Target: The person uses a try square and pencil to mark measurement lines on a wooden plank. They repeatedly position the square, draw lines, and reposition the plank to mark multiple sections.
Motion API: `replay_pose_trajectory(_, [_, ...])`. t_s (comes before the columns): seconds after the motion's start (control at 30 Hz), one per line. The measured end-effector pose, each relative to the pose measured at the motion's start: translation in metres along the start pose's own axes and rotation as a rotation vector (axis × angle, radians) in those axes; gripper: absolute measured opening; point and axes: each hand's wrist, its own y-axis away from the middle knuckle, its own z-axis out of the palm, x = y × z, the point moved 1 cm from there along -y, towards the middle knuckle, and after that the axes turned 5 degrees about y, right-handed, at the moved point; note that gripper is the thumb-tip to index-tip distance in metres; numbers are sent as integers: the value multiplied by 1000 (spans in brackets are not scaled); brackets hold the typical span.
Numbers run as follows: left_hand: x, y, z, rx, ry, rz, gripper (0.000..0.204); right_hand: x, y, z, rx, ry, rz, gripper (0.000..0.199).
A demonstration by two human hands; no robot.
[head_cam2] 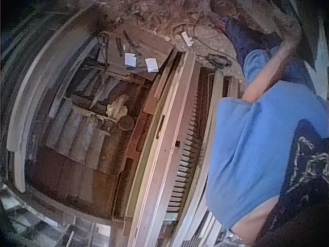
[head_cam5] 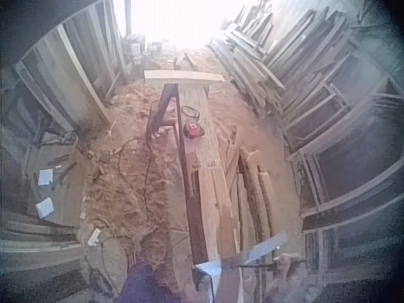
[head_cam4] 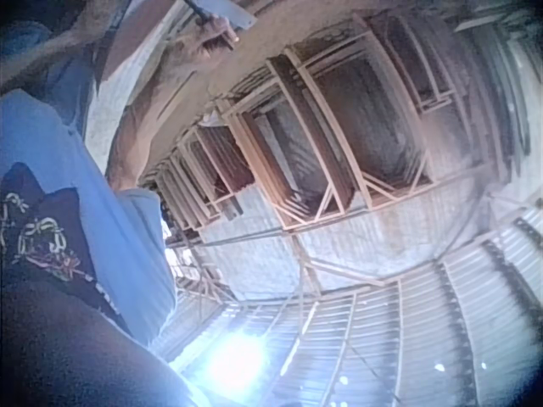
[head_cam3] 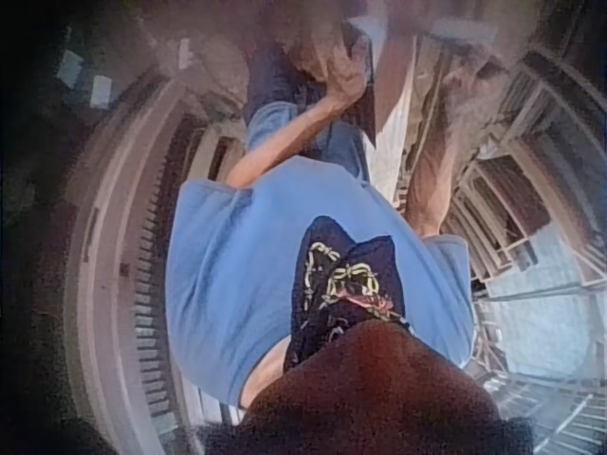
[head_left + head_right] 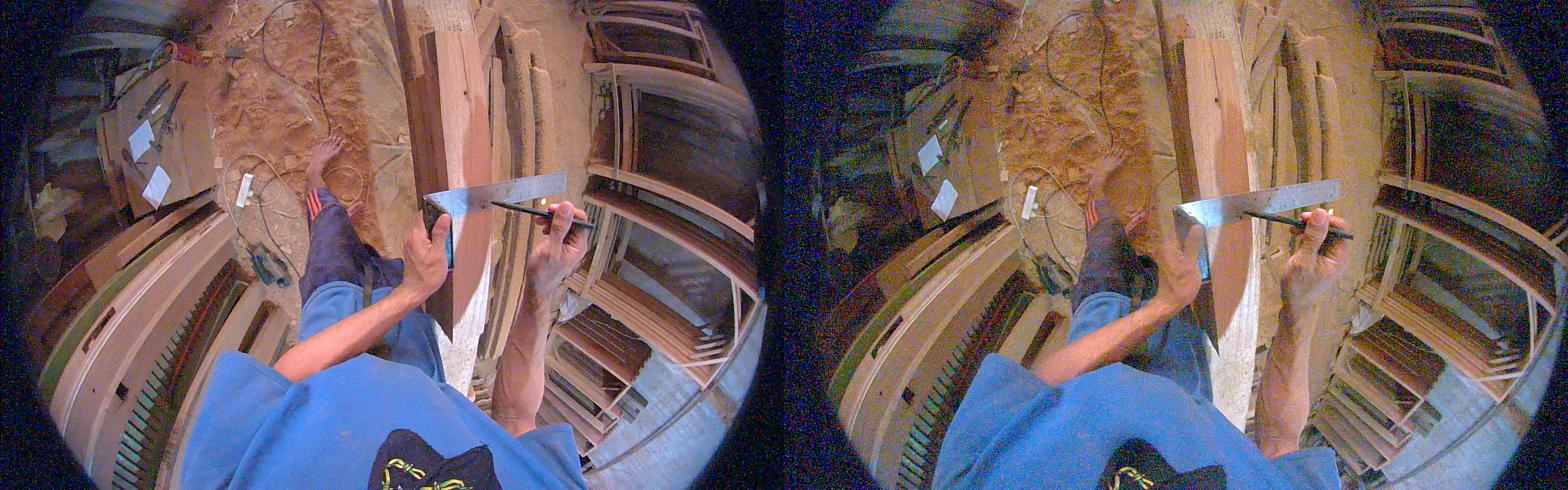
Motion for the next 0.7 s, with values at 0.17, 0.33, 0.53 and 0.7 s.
replay_pose_trajectory(0.17, [1, 0, -1, 2, -34, 13, 60, -2, 0, 7, -12, 34, -46, 30])
replay_pose_trajectory(0.33, [2, -1, 0, 7, -48, 61, 59, -5, 1, 12, -111, -23, -62, 29])
replay_pose_trajectory(0.53, [-1, 1, 0, 6, -111, 13, 61, -7, 2, 19, -109, -47, 30, 21])
replay_pose_trajectory(0.7, [-1, -1, -1, -22, -73, -10, 59, -8, 3, 22, -172, 7, 24, 22])
